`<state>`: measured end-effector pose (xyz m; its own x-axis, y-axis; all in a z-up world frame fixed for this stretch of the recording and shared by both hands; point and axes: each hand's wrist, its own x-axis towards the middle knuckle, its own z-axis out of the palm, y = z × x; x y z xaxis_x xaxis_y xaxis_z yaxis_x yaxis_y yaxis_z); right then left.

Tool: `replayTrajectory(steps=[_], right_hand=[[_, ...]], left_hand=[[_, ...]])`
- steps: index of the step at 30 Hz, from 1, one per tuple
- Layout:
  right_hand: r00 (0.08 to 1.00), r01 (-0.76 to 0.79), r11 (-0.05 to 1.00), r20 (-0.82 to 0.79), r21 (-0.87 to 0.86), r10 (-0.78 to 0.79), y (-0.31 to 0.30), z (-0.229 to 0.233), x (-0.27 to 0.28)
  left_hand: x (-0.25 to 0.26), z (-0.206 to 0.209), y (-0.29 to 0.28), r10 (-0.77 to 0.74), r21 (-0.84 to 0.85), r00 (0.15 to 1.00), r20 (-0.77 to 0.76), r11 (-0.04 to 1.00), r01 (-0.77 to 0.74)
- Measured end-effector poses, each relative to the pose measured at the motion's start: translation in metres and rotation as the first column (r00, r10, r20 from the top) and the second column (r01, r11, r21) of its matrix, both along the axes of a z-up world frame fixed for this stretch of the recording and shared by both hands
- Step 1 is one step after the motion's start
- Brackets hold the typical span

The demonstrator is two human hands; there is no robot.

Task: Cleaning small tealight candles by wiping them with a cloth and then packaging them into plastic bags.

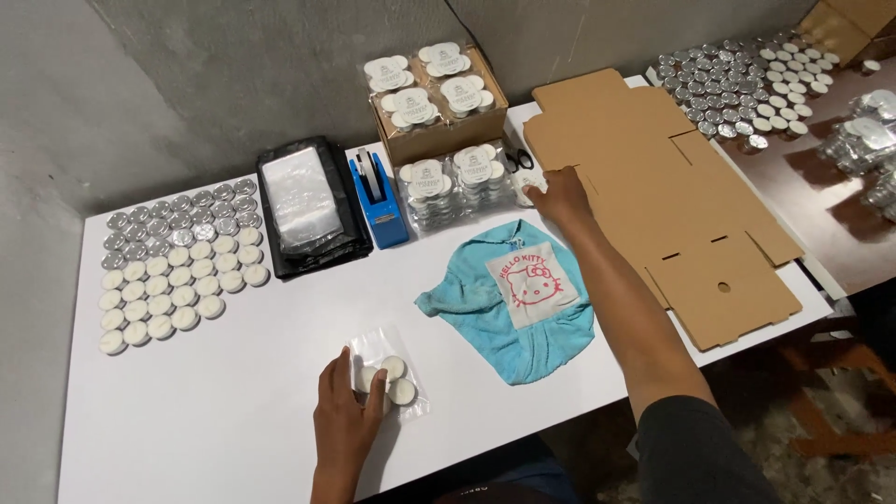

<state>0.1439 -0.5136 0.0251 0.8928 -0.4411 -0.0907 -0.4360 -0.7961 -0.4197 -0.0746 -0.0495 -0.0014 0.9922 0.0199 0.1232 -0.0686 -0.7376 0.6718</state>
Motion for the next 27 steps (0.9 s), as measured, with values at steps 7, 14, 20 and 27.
replayTrajectory(steps=[7,14,20,27], right_hand=[[0.999,0.038,0.999,-0.022,-0.025,-0.039,0.012,0.009,-0.006],[0.968,0.153,0.978,0.176,0.141,-0.177,0.032,0.042,-0.028],[0.913,0.057,0.919,0.352,0.390,-0.206,-0.002,-0.005,-0.011],[0.852,-0.218,0.865,0.521,0.451,-0.057,0.045,0.046,-0.059]], left_hand=[[0.013,0.022,0.013,0.024,-0.085,0.972,-0.236,0.995,-0.045],[0.059,0.031,0.040,-0.243,-0.051,0.932,-0.267,0.970,0.238],[0.083,0.052,0.042,-0.330,-0.072,0.896,-0.298,0.944,0.323],[0.088,0.016,0.049,-0.314,-0.190,0.914,-0.259,0.944,0.270]])
